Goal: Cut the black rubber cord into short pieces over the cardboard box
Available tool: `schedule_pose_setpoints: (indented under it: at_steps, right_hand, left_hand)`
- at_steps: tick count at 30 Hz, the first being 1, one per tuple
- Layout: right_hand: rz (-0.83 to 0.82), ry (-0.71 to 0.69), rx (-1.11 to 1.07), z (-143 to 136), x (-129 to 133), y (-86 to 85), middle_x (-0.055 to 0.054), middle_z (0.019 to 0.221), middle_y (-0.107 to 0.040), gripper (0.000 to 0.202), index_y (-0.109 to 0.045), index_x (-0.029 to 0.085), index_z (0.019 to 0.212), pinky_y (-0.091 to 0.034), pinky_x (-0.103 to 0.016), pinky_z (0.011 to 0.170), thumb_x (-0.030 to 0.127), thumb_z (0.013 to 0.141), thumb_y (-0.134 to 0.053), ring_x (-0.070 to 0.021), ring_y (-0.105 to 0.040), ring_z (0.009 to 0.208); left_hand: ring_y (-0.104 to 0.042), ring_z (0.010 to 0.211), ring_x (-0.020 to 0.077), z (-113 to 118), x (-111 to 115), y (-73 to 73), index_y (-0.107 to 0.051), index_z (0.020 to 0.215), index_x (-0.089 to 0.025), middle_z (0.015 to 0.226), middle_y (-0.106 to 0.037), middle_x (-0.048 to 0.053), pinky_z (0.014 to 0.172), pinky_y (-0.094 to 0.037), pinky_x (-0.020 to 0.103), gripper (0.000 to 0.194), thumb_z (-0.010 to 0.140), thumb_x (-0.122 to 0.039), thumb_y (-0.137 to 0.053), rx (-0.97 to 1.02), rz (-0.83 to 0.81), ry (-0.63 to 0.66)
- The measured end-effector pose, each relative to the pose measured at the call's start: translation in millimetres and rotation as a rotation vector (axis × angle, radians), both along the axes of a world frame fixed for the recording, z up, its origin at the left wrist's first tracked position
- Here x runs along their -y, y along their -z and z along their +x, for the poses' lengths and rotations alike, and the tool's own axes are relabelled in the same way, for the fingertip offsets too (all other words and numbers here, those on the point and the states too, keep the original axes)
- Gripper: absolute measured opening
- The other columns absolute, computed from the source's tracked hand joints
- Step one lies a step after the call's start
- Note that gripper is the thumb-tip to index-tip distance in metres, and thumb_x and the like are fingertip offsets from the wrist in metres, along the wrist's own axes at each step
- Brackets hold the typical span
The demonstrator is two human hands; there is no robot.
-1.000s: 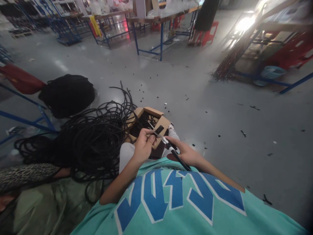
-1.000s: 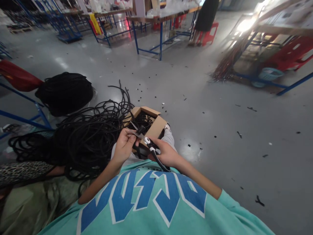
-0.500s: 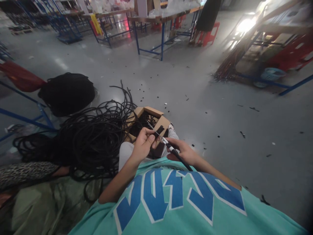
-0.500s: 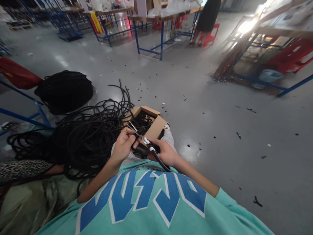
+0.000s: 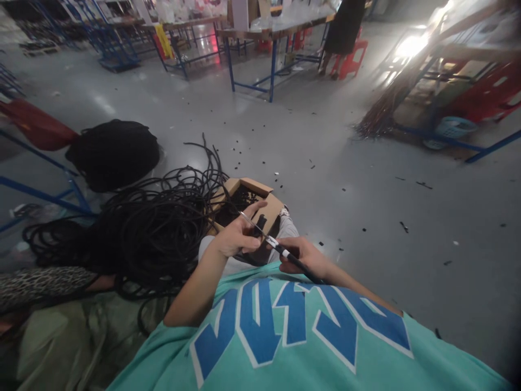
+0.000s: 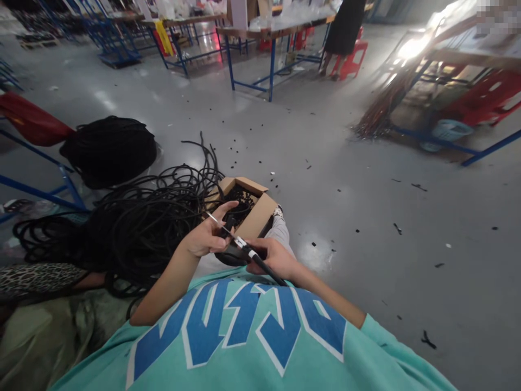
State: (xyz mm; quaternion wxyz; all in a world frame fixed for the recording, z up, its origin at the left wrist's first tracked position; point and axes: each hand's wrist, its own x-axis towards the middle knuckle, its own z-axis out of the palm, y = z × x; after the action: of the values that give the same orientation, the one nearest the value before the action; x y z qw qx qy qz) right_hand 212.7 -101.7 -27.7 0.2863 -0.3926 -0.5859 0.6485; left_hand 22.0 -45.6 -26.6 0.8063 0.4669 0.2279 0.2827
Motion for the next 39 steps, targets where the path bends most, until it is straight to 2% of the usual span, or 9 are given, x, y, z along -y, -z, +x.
schedule_pose_setpoints:
  at_steps: [3,6,11,16,19,22,26,31,39]
  right_hand:
    - [-0.010,-0.024,0.011,-0.2,1.4,2.2,0.005,0.053,-0.041,0.035,-0.066,0.014,0.092,-0.031,-0.021,0.049,0.027,0.060,-0.062,-0.0088,-0.034,0.051]
    - [-0.010,-0.014,-0.018,1.0,2.1,5.5,0.003,0.057,-0.045,0.033,-0.067,0.016,0.089,-0.033,-0.023,0.050,0.030,0.060,-0.063,-0.0095,-0.037,0.051]
    - [-0.072,-0.027,-0.090,1.8,3.3,13.4,0.000,0.059,-0.051,0.038,-0.067,0.015,0.088,-0.039,-0.029,0.055,0.038,0.057,-0.066,-0.0137,-0.046,0.054]
    - [-0.085,-0.004,-0.071,0.8,3.4,16.1,0.002,0.057,-0.047,0.037,-0.066,0.014,0.089,-0.038,-0.025,0.050,0.035,0.057,-0.066,-0.0109,-0.042,0.050]
    - [-0.121,0.028,-0.044,1.3,1.6,12.9,0.002,0.058,-0.047,0.043,-0.064,0.015,0.096,-0.035,-0.024,0.046,0.031,0.057,-0.065,-0.0103,-0.042,0.049]
    - [-0.148,0.065,-0.016,2.2,-0.6,6.3,0.002,0.061,-0.048,0.048,-0.062,0.014,0.103,-0.036,-0.025,0.048,0.027,0.057,-0.062,-0.0111,-0.043,0.050]
    - [-0.123,0.097,0.020,2.5,-1.8,-3.6,0.001,0.063,-0.047,0.048,-0.061,0.013,0.104,-0.039,-0.029,0.055,0.026,0.058,-0.061,-0.0126,-0.043,0.054]
    - [0.010,0.067,0.111,4.4,-3.7,-10.6,-0.003,0.077,-0.056,0.051,-0.058,0.016,0.112,-0.043,-0.033,0.068,0.028,0.063,-0.059,-0.0189,-0.051,0.069]
    - [0.089,0.094,0.308,6.5,-7.9,-8.5,-0.008,0.105,-0.062,0.063,-0.052,0.019,0.122,-0.043,-0.043,0.083,0.021,0.060,-0.060,-0.0278,-0.057,0.092]
  left_hand:
    - [-0.035,0.029,0.0018,-5.9,-7.9,3.9,-0.045,0.112,-0.020,0.052,-0.054,-0.006,0.032,-0.024,0.014,0.064,0.055,-0.023,-0.076,-0.057,0.026,0.101]
    - [-0.035,0.028,0.0021,-6.0,-11.7,3.5,-0.049,0.100,-0.019,0.052,-0.054,-0.006,0.031,-0.024,0.014,0.052,0.056,-0.024,-0.075,-0.106,0.052,0.121]
    - [-0.039,0.030,0.0044,-5.6,-13.4,-2.2,-0.045,0.101,-0.019,0.048,-0.052,-0.007,0.032,-0.023,0.013,0.051,0.059,-0.022,-0.073,-0.164,0.111,0.168]
    - [-0.040,0.031,0.0048,-7.9,-15.0,-1.3,-0.041,0.111,-0.020,0.048,-0.052,-0.008,0.033,-0.027,0.014,0.058,0.061,-0.021,-0.071,-0.140,0.137,0.175]
    - [-0.045,0.034,0.0060,-4.9,-13.4,-0.4,-0.042,0.110,-0.018,0.054,-0.055,-0.006,0.036,-0.032,0.016,0.059,0.060,-0.022,-0.072,-0.143,0.122,0.059]
    - [-0.054,0.048,0.0075,3.1,-5.4,-1.8,-0.044,0.106,-0.019,0.068,-0.059,-0.003,0.049,-0.042,0.019,0.060,0.055,-0.019,-0.075,-0.219,0.171,-0.259]
    - [-0.058,0.064,0.0105,13.4,12.0,-3.9,-0.051,0.079,-0.016,0.069,-0.058,-0.002,0.063,-0.046,0.022,0.028,0.060,-0.021,-0.071,-0.423,0.336,-0.585]
    - [-0.057,0.057,0.0105,14.1,22.8,-1.1,-0.060,0.087,-0.016,0.063,-0.060,-0.002,0.061,-0.045,0.022,0.017,0.072,-0.024,-0.061,-0.519,0.443,-0.651]
    - [-0.049,0.040,0.0071,16.4,23.5,-5.6,-0.058,0.079,-0.014,0.056,-0.057,-0.002,0.041,-0.038,0.018,0.022,0.071,-0.034,-0.063,-0.399,0.278,-0.628]
